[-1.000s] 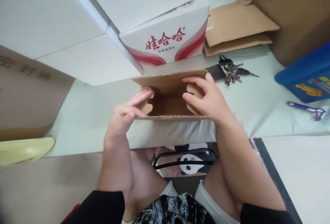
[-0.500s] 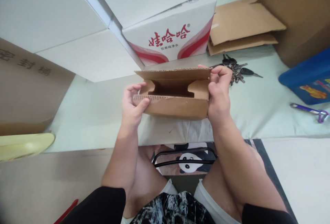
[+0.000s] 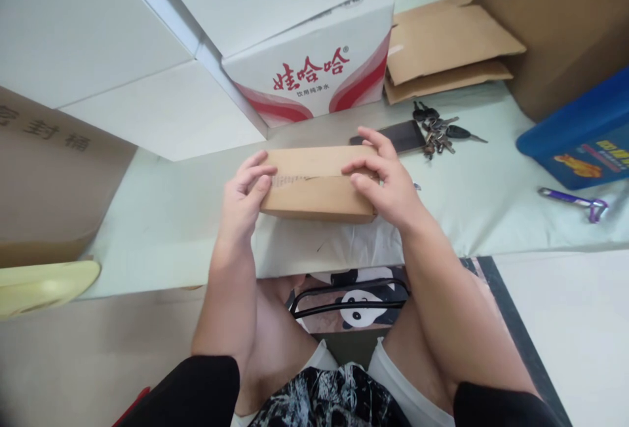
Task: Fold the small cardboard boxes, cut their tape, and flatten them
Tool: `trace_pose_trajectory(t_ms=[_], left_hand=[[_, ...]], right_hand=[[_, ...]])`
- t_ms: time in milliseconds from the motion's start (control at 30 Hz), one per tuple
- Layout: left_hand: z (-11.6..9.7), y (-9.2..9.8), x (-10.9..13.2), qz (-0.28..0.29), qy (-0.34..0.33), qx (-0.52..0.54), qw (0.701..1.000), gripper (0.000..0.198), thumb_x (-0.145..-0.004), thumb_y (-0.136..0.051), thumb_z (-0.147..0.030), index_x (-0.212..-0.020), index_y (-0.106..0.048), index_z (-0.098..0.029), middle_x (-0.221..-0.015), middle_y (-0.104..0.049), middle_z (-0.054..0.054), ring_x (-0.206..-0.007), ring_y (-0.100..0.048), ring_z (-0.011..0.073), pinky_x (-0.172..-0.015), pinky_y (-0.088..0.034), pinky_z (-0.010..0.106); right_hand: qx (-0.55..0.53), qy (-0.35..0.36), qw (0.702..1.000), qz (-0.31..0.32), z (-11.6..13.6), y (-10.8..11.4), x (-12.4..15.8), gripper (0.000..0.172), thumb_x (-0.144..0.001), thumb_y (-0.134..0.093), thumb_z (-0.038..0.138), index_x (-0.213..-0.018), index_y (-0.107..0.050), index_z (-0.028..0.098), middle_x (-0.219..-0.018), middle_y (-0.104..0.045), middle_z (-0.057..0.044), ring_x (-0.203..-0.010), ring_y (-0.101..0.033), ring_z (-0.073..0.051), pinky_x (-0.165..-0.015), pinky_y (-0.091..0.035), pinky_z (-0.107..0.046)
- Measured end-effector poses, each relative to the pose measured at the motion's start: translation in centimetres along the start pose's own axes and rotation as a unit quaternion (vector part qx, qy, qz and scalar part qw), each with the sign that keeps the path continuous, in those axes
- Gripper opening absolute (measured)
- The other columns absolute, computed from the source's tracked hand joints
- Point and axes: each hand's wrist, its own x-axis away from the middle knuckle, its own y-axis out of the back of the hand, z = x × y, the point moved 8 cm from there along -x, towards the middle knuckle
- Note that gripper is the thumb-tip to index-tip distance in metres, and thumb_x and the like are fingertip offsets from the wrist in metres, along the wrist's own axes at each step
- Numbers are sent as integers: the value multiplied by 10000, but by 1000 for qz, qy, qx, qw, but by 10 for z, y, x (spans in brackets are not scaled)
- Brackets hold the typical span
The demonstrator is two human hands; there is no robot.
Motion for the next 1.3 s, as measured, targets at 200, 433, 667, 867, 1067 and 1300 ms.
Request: trace_pose_trajectory(t_ms=[200,433,667,867,1067,1300], left_hand=[[10,7,-4,-24,44,52,997,458,-768,-798,-672,-919,-823,-240,-1439,-680,119,-1398,-593,351,-1189,-462,546],[17,13,-6,-56,105,120,986,248,-647,-876,-436,-772,-799,-237,-1393,-711,91,-1396,-584,371,-1215,-415,571],[20,21,-7,-105,103,116,982,187,-670,-799,-405,-762,-781,-243,-1371,-720,65,-1387,-585,363,-1229,-387,556],[17,18,-7,-43,57,148,986,423,-752,-708,-629,-899,-739,-234,-1418,-673,89,-1394,-576,373,-1160,-465,513],[18,-2,5,92,98,210,968,888,-589,-759,-812,-1315,-620,-320,-1353,-684,105,-1147,-721,323,-890,-607,391],[9,1,14,31,129,297,945,537,-780,-700,-596,-1236,-581,-339,-1367,-659,53,-1174,-713,281,-915,-615,402]], right_hand=[[39,-7,985,166,-1,-7,12,656,-660,-825,702,-1135,-649,285,-1653,-253,-111,-1609,-177,-428,-1227,-364,-626],[128,26,966,223,19,-24,31,778,-631,-908,500,-1269,-510,299,-1537,-235,-154,-1611,-121,-425,-1156,-480,-582],[76,115,985,102,22,-23,18,667,-617,-886,433,-1202,-610,272,-1429,-398,-154,-1470,-392,-413,-1185,-397,-603],[-5,45,999,13,15,-4,12,648,-573,-869,550,-1142,-703,288,-1354,-560,-108,-1313,-543,-388,-1099,-462,-552],[-230,-212,950,1,-18,-8,10,549,-588,-751,526,-1084,-684,301,-990,-718,-27,-825,-671,-271,-661,-550,-393],[-261,-306,914,48,-35,-36,16,532,-643,-706,658,-1022,-651,289,-918,-750,-56,-819,-730,-313,-626,-607,-452]])
